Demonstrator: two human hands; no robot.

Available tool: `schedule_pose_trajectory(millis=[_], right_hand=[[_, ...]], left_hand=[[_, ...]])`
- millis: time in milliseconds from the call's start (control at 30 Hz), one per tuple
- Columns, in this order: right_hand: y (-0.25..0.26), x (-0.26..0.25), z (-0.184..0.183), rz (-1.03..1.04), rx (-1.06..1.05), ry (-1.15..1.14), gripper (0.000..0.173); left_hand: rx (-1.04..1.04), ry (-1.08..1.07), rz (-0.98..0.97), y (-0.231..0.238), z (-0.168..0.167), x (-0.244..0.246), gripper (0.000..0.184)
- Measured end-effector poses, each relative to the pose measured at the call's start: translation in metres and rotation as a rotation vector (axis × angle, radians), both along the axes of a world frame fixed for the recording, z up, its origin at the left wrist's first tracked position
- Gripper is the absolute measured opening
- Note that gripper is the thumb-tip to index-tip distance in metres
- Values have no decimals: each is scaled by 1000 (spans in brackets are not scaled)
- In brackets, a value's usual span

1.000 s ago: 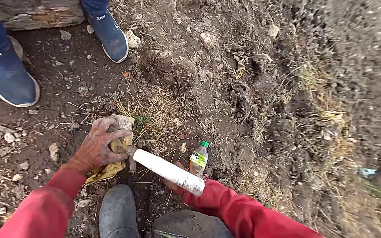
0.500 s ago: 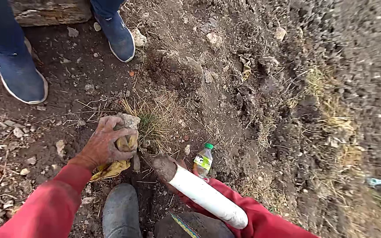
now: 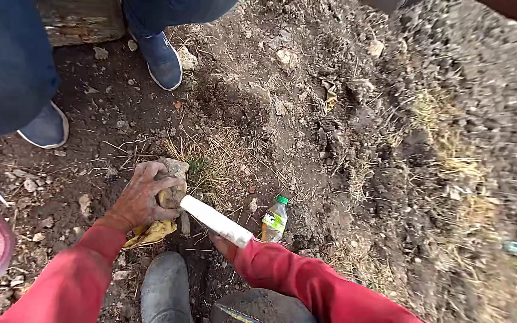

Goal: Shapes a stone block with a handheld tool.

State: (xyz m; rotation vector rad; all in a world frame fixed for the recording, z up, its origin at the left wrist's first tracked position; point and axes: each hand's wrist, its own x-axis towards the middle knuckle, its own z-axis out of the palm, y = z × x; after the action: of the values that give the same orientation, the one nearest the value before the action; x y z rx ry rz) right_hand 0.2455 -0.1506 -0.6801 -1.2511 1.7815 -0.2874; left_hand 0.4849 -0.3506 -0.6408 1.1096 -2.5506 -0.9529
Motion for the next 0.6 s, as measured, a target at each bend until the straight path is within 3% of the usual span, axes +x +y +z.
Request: schedule_pose_trajectory(millis=[100, 133, 233, 300, 333, 400, 467, 533, 600], right_hand=[[-2, -12, 18, -73, 269, -53, 39], [8, -17, 25, -113, 209, -82, 36], [27, -20, 11, -185, -294, -110, 36], [16, -9, 22, -53, -340, 67, 32], [8, -9, 33, 84, -238, 134, 31], [-16, -11, 65, 306, 256, 130, 46], [-24, -5, 79, 333, 445, 148, 52], [-8, -5, 84, 238, 504, 109, 52], [45, -23, 33, 43, 123, 34, 43]], left_hand=[[13, -21, 9, -6, 2, 3, 77], [9, 0, 10, -2, 0, 2, 76], [-14, 24, 12, 0, -3, 2, 76], [-19, 28, 11, 4, -4, 2, 76], [-22, 25, 9, 4, -4, 1, 77], [-34, 8, -5, 1, -1, -2, 84], [-38, -14, -17, -2, 0, 0, 85], [-10, 6, -11, 1, -2, 2, 84], [-9, 18, -13, 2, -4, 0, 85]])
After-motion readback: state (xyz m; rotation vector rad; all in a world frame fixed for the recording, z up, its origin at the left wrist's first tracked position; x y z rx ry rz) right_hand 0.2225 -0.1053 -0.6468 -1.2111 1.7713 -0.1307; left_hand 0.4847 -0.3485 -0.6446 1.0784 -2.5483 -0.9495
